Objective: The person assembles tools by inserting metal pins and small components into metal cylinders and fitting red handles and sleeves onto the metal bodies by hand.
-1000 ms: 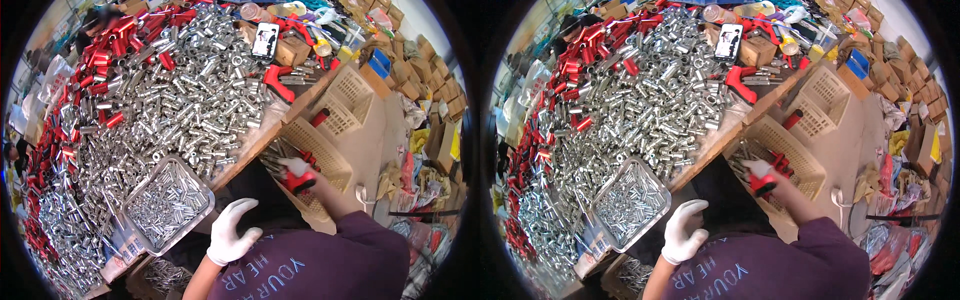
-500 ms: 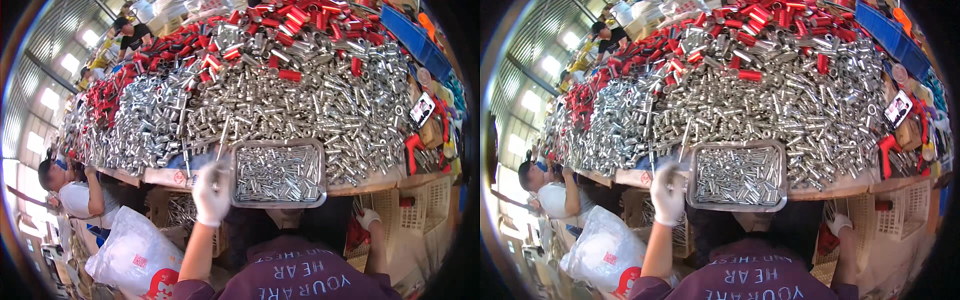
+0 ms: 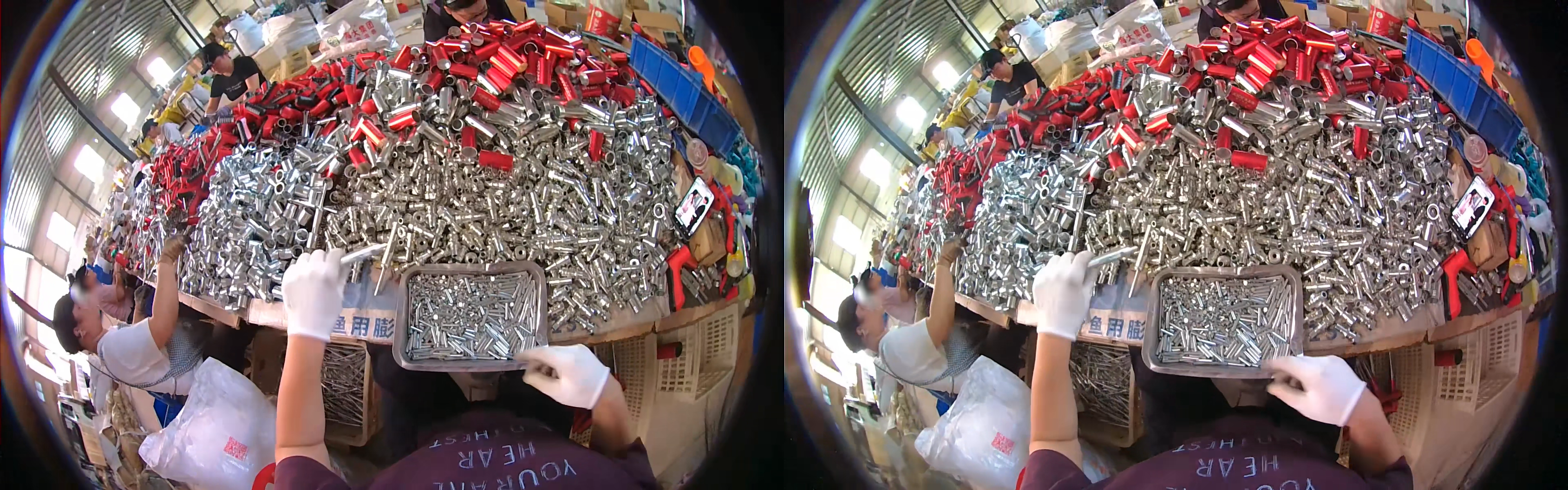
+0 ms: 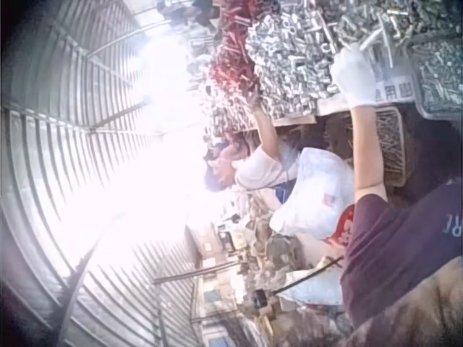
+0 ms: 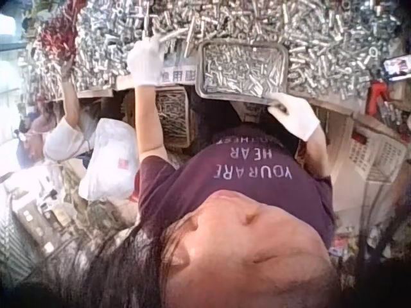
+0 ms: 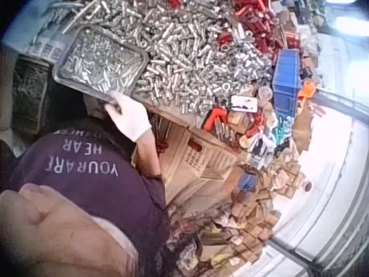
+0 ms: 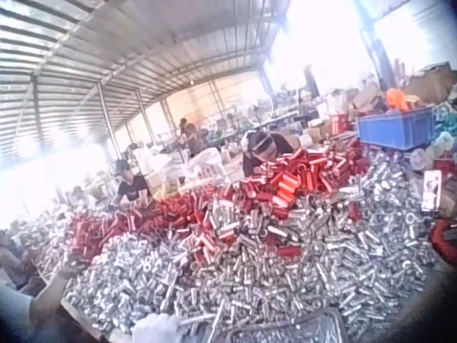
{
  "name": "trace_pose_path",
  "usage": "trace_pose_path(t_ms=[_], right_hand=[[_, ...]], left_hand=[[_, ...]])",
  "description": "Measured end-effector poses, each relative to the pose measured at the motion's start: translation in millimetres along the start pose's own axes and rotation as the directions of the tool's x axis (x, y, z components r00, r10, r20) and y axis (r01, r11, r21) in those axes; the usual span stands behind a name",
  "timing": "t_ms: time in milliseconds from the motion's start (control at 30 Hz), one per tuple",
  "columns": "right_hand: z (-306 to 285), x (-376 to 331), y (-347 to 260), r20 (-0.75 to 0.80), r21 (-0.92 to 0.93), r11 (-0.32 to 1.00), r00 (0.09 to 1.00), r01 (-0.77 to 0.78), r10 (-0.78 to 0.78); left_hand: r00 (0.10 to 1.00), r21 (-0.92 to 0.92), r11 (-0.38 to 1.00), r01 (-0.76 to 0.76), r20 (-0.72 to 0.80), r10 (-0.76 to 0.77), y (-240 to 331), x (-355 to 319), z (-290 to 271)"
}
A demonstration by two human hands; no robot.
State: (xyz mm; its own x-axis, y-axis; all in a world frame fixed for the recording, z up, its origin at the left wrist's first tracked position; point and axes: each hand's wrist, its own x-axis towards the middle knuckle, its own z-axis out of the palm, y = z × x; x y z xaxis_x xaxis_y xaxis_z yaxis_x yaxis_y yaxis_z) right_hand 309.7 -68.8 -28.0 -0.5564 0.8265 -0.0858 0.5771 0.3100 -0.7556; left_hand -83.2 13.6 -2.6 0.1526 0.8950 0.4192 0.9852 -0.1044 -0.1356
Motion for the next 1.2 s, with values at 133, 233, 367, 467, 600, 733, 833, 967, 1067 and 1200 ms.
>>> trace_pose_path(t_ms=[133,233,367,467,600,733,833,967,1067,1200], right_hand=[[17,53,-46,-0.360,-0.286,0.957,0.921,0.044,-0.150],[27,72,-51,-0.363,-0.297,0.946,0.900,0.132,-0.239],[27,80,-32,-0.482,-0.012,1.000,0.876,-0.021,0.013],[38,69,2,-0.329,0.705,0.706,0.853,-0.064,0.406],[68,66,6,-0.413,0.740,0.673,0.788,-0.002,0.457],[70,73,7,-0.406,0.767,0.641,0.764,-0.013,0.501],[73,72,13,-0.485,0.638,0.770,0.760,-0.029,0.431],[73,63,15,-0.539,0.584,0.812,0.745,-0.005,0.392],[72,68,15,-0.585,0.499,0.867,0.747,0.024,0.316],[67,64,16,-0.470,0.769,0.634,0.750,0.088,0.465]], left_hand=[[0.935,-0.219,0.912,-0.347,-0.003,0.354,65,0,-59],[0.814,-0.374,0.757,-0.536,0.007,0.581,99,-1,-68],[0.828,-0.517,0.677,-0.524,-0.125,0.546,95,34,-42],[0.957,-0.626,0.725,-0.287,-0.155,0.246,60,91,-3],[0.961,-0.399,0.877,0.269,0.056,-0.270,-37,174,69],[0.938,-0.245,0.917,0.314,0.228,-0.261,-57,201,115],[0.920,-0.104,0.927,0.361,0.202,-0.335,-33,212,134],[0.934,-0.162,0.920,0.358,0.085,-0.348,-15,208,123],[0.961,-0.103,0.969,0.225,-0.137,-0.238,-12,184,124],[0.917,-0.375,0.914,-0.157,-0.398,-0.006,50,139,55]])
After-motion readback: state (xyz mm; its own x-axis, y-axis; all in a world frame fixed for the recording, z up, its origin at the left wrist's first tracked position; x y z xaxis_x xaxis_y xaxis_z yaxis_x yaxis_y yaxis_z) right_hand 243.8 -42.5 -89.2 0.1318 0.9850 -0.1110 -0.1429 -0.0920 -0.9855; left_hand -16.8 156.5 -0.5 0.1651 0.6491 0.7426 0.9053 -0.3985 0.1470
